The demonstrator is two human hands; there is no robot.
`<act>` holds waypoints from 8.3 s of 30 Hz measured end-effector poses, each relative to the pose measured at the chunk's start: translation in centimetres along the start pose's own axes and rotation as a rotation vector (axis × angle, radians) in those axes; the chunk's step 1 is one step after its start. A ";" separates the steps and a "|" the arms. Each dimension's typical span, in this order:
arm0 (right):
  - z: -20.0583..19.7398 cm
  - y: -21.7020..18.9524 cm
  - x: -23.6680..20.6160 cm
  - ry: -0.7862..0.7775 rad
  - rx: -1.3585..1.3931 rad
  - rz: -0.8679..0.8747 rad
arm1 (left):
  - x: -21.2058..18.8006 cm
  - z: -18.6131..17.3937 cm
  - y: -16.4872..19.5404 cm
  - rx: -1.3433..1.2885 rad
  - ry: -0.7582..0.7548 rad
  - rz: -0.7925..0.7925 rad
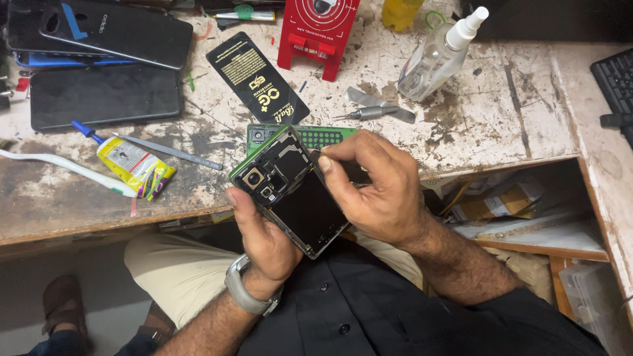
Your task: The person removes the back cover of a green smartphone, then uses a screwdriver to unscrew and detach internal components. They lift the motherboard assembly and peel back a protective film from the battery area.
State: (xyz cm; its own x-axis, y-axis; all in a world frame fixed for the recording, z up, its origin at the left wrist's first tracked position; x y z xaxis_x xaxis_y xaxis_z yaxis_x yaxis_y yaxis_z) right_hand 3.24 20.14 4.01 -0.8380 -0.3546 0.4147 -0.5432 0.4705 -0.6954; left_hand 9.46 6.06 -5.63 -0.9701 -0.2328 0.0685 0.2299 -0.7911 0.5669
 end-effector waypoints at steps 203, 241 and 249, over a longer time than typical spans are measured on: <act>-1.3 2.6 -1.1 -0.331 0.462 0.351 | 3.2 1.9 4.8 -0.105 -0.106 0.102; 1.5 2.7 -1.5 -0.262 0.634 0.554 | 3.8 1.3 3.3 -0.007 -0.158 0.212; 1.2 2.6 -1.3 -0.323 0.660 0.561 | 4.2 0.9 3.1 -0.045 -0.167 0.204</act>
State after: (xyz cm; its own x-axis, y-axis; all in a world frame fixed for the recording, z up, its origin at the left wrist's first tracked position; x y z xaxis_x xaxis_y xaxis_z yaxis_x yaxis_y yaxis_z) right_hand 2.97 20.87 0.94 -0.8605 -0.4689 -0.1993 0.1609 0.1209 -0.9795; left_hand 6.03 3.16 -2.85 -0.9017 -0.2965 0.3147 0.4219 -0.7624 0.4906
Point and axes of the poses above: each hand's wrist, its own x-axis towards the middle knuckle, its own z-axis out of the palm, y = z × x, the point moved 1 cm from there along x, towards the middle knuckle, and after that the axes turned 8 degrees about z, right-handed, at the moved point
